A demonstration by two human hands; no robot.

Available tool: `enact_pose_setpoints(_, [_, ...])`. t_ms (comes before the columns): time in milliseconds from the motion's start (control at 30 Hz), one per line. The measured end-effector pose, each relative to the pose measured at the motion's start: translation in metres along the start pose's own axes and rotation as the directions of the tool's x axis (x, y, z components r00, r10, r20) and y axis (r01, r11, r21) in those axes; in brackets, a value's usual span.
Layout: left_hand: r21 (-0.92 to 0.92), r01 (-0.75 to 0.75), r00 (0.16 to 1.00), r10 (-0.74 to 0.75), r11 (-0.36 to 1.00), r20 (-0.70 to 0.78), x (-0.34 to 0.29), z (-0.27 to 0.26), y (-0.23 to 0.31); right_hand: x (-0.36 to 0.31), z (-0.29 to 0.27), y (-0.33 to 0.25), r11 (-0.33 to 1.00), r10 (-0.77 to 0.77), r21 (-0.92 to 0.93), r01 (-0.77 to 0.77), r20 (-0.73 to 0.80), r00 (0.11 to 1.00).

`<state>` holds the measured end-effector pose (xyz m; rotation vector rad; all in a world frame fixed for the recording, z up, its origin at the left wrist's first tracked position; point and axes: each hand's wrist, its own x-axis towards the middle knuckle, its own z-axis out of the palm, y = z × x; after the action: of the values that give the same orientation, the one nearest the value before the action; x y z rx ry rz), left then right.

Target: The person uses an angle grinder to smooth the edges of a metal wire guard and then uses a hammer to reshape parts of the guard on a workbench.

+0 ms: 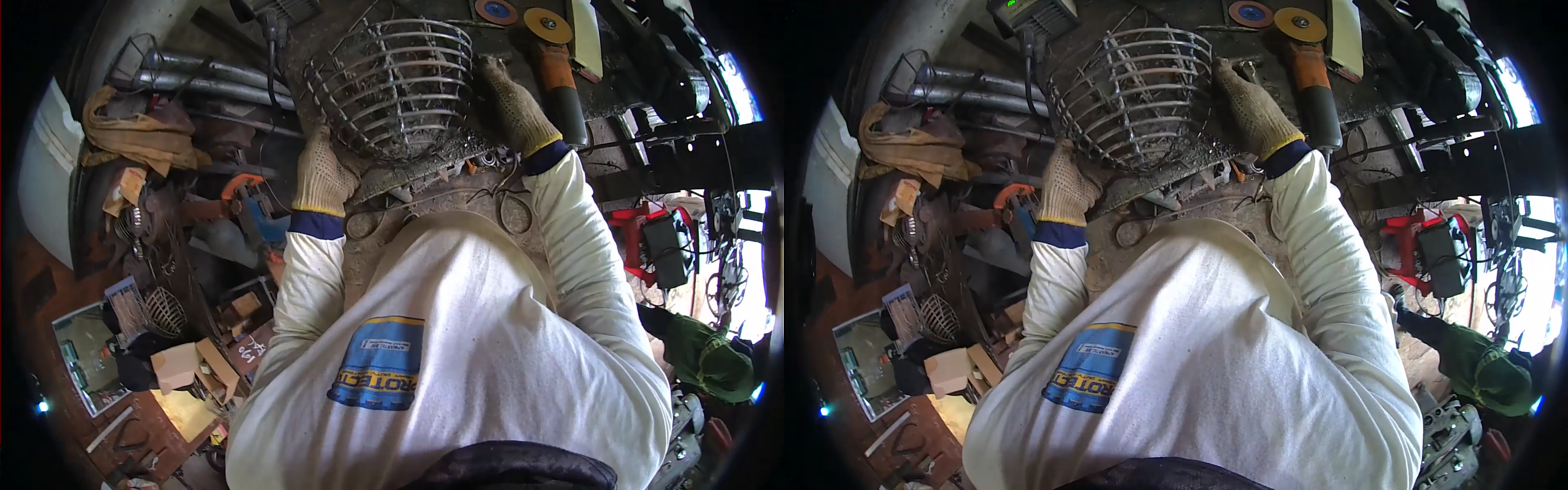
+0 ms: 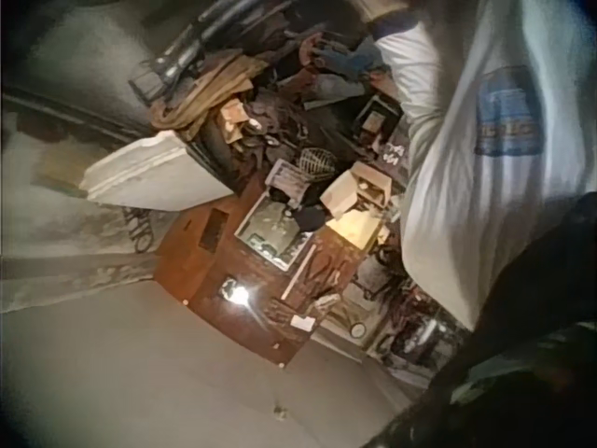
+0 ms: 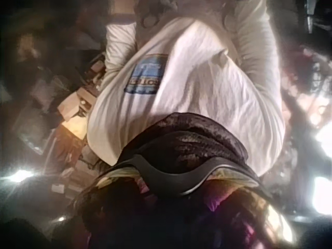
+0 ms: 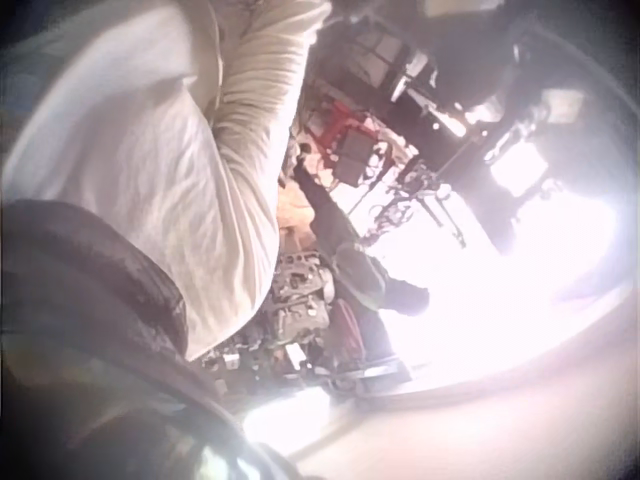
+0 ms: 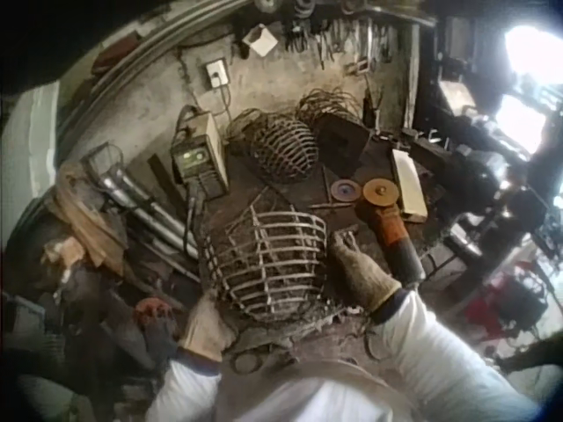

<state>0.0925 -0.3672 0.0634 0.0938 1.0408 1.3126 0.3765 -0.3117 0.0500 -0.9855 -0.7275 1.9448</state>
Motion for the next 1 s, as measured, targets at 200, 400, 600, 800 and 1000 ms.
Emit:
enact_pose_setpoints(200, [0.003,0.074,0.983,-0.074,0.997,0.170,0.003,-0.018,0.004,0.009,0.000,0.007,0.982,0.059,0.182,-0.046,-0.068,0.996])
enact_pose_setpoints(400, [0.042,0.155,0.962,-0.161,0.987,0.219,0.004,-0.012,0.011,0.040,-0.018,-0.006,0.959,-0.038,-0.279,-0.041,-0.273,0.961])
enact_pose_setpoints(600, [0.235,0.047,0.996,-0.064,0.971,0.065,0.003,-0.019,0.012,0.026,-0.006,-0.002,0.983,0.007,-0.175,-0.053,-0.253,0.967])
enact_pose_setpoints(800, [0.507,-0.167,0.985,0.122,0.846,0.122,-0.025,-0.055,0.030,-0.061,-0.022,0.019,0.864,-0.470,-0.309,0.397,-0.214,0.856])
enact_pose_setpoints(1000, [0.793,-0.374,0.926,0.137,0.482,0.353,-0.094,-0.048,-0.013,-0.139,-0.003,0.058,0.635,-0.027,-0.771,-0.048,-0.085,0.996])
